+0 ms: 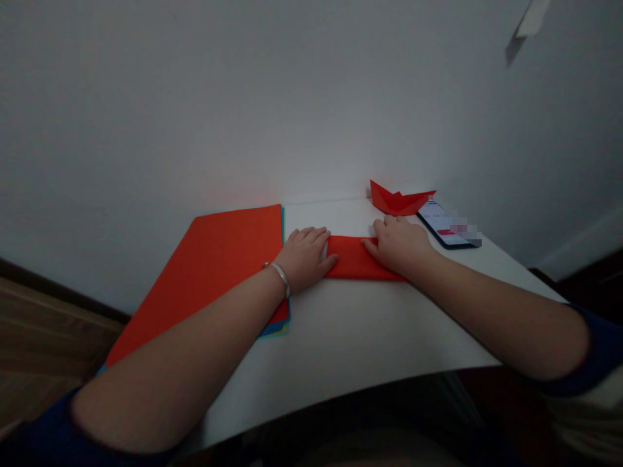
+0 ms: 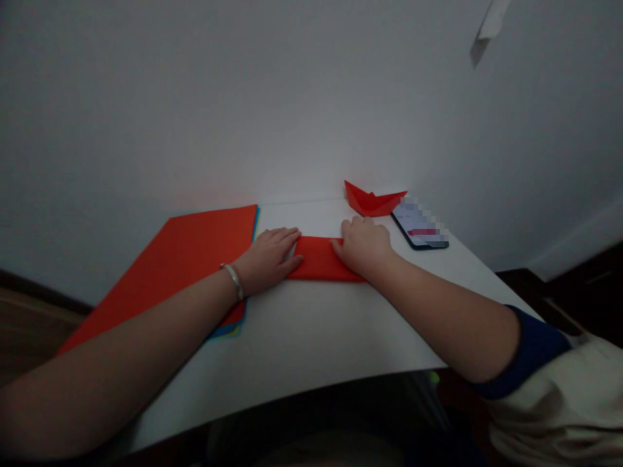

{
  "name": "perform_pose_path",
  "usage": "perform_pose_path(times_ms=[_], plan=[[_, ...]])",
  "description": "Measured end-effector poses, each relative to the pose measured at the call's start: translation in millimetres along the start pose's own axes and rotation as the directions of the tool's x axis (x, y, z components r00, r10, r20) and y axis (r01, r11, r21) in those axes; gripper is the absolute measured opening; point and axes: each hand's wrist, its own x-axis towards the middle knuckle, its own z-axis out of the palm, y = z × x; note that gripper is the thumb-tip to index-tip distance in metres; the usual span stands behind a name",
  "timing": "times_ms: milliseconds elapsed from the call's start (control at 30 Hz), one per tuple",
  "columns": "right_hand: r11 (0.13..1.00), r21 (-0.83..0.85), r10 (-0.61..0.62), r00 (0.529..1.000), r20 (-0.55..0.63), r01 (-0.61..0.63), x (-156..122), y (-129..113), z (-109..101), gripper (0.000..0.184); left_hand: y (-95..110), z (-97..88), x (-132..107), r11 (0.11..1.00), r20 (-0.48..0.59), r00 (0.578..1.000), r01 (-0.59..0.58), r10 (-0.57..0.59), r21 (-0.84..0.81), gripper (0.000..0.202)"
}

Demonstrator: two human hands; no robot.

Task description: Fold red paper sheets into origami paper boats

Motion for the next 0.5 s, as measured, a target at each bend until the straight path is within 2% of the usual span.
perform_pose_path(times_ms=[133,300,433,500], plan=[[0.998,0.057,0.010,1.000,0.029,-0.011,2,2,4,0.047,0,-0.9,0,0.999,0.011,1.000,0.001,-0.001,-0.036,0.059],[0.975,0.222,0.009,0.999,0.053,-0.021,7,7,11,0.040,-4,1.7,4,0.986,-0.078,0.997,0.015,-0.029,-0.164,0.049],[0.947,0.320,-0.013,0.999,0.035,0.001,10,10,15,0.031,-9,6.4,8,0.936,-0.163,0.983,0.018,-0.080,-0.352,0.023],[0.939,0.345,-0.013,0.999,0.050,-0.005,10,12,15,0.028,-9,5.7,8,0.893,-0.158,0.981,0.031,-0.114,-0.449,0.008]])
